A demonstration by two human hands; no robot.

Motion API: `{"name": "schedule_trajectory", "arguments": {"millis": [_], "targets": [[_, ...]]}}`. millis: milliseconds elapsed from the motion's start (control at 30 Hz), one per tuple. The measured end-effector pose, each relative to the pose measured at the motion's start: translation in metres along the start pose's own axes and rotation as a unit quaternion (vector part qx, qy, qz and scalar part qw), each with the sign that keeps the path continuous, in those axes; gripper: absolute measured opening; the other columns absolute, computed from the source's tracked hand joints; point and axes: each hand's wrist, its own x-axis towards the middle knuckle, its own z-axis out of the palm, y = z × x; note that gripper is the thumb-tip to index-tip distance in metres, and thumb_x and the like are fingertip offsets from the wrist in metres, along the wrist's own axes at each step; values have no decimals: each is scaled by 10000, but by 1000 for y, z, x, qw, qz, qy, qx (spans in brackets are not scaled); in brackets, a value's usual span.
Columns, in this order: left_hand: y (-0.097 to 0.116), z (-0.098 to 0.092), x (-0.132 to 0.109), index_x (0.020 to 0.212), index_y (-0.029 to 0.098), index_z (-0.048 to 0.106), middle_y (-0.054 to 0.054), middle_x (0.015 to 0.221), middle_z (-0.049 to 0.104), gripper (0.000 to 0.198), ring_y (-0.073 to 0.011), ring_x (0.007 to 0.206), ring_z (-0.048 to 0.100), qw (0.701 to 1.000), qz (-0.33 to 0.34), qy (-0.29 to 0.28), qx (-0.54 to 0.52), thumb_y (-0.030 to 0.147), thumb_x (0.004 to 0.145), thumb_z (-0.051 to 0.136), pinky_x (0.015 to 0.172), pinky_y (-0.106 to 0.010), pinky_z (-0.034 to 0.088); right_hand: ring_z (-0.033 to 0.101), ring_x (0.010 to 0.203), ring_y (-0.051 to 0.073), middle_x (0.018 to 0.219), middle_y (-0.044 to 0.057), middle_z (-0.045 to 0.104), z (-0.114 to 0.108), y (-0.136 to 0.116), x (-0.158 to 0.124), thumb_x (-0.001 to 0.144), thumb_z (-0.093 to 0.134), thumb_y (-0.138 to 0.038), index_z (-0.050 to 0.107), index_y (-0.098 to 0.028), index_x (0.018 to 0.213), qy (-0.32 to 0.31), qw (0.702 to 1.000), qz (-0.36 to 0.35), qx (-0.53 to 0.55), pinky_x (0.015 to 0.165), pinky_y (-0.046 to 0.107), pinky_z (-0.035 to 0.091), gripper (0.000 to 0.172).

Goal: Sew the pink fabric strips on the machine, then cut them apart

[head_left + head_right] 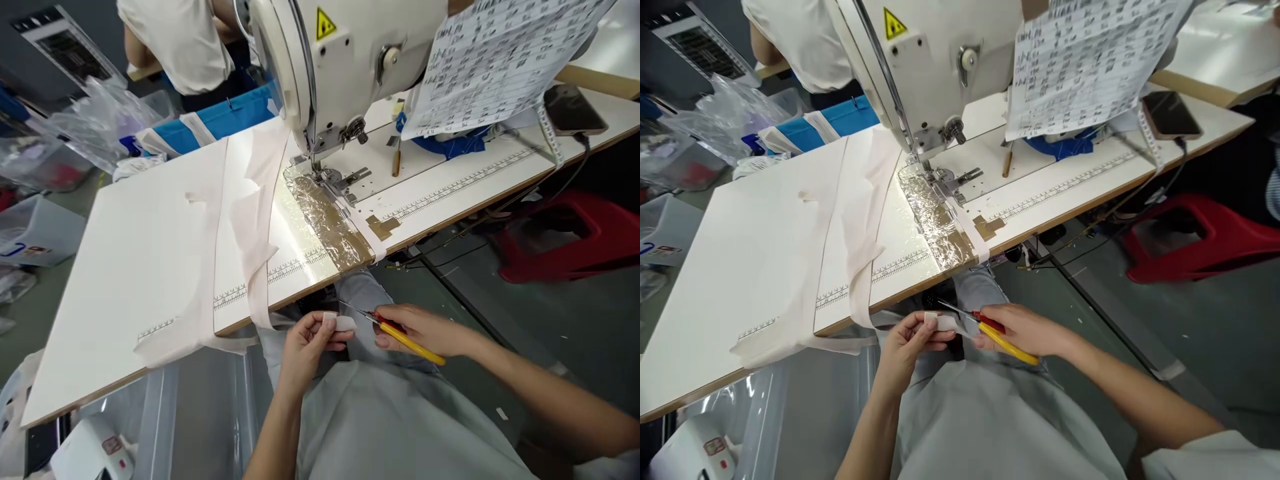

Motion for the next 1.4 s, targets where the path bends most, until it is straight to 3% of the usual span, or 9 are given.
{"name": "schedule_trajectory", "arguments": {"millis": [167,267,400,567,667,1000,1167,1400], "targets": [[-4,-2,18,774,136,655,-80,705,768,512,-240,712,770,998,-62,2,-22,559,594,883,597,-245,608,311,543,113,611,-51,354,-20,10,14,907,466,-609,304,-235,690,-100,994,28,-21,510,257,240,461],[-9,-5,24,757,127,657,-91,657,755,523,-245,677,764,996,-84,-5,-24,572,592,877,579,-249,598,311,528,112,596,-50,359,-25,14,21,897,468,-626,301,-236,673,-116,993,21,-32,497,260,230,480],[-13,-8,27,745,124,660,-89,637,748,525,-239,637,755,995,-95,-2,-26,573,584,877,575,-256,593,338,518,125,571,-37,404,-28,19,28,897,491,-616,356,-233,644,-111,990,7,-81,503,270,247,478],[-15,-10,29,745,132,656,-83,643,749,540,-246,628,753,995,-97,2,-21,595,569,871,578,-275,591,479,543,162,616,4,549,-24,20,31,908,561,-530,445,-228,647,-73,981,2,-178,529,293,232,416],[-18,-11,28,746,138,655,-75,631,746,520,-244,628,752,995,-94,-1,-18,585,587,867,593,-284,593,527,558,181,636,17,587,-20,16,30,906,564,-572,470,-229,652,-56,977,10,-206,532,301,230,437],[-21,-4,19,732,131,664,-102,643,758,521,-229,627,749,995,-104,8,-10,596,595,858,610,-271,582,584,579,187,645,32,641,-12,17,19,889,598,-608,515,-215,627,-54,970,29,-235,535,295,239,479],[-22,4,8,730,142,640,-106,645,758,529,-236,618,747,995,-96,15,2,595,577,867,609,-282,582,643,681,216,770,51,699,-10,12,17,887,592,-620,598,-206,755,-40,971,-2,-237,553,296,241,434],[-26,15,-4,746,139,655,-110,677,764,502,-248,665,755,994,-100,42,22,593,632,836,646,-294,579,534,566,172,635,32,618,-3,28,14,885,616,-535,507,-206,626,-51,980,-6,-192,538,289,229,432]]}}
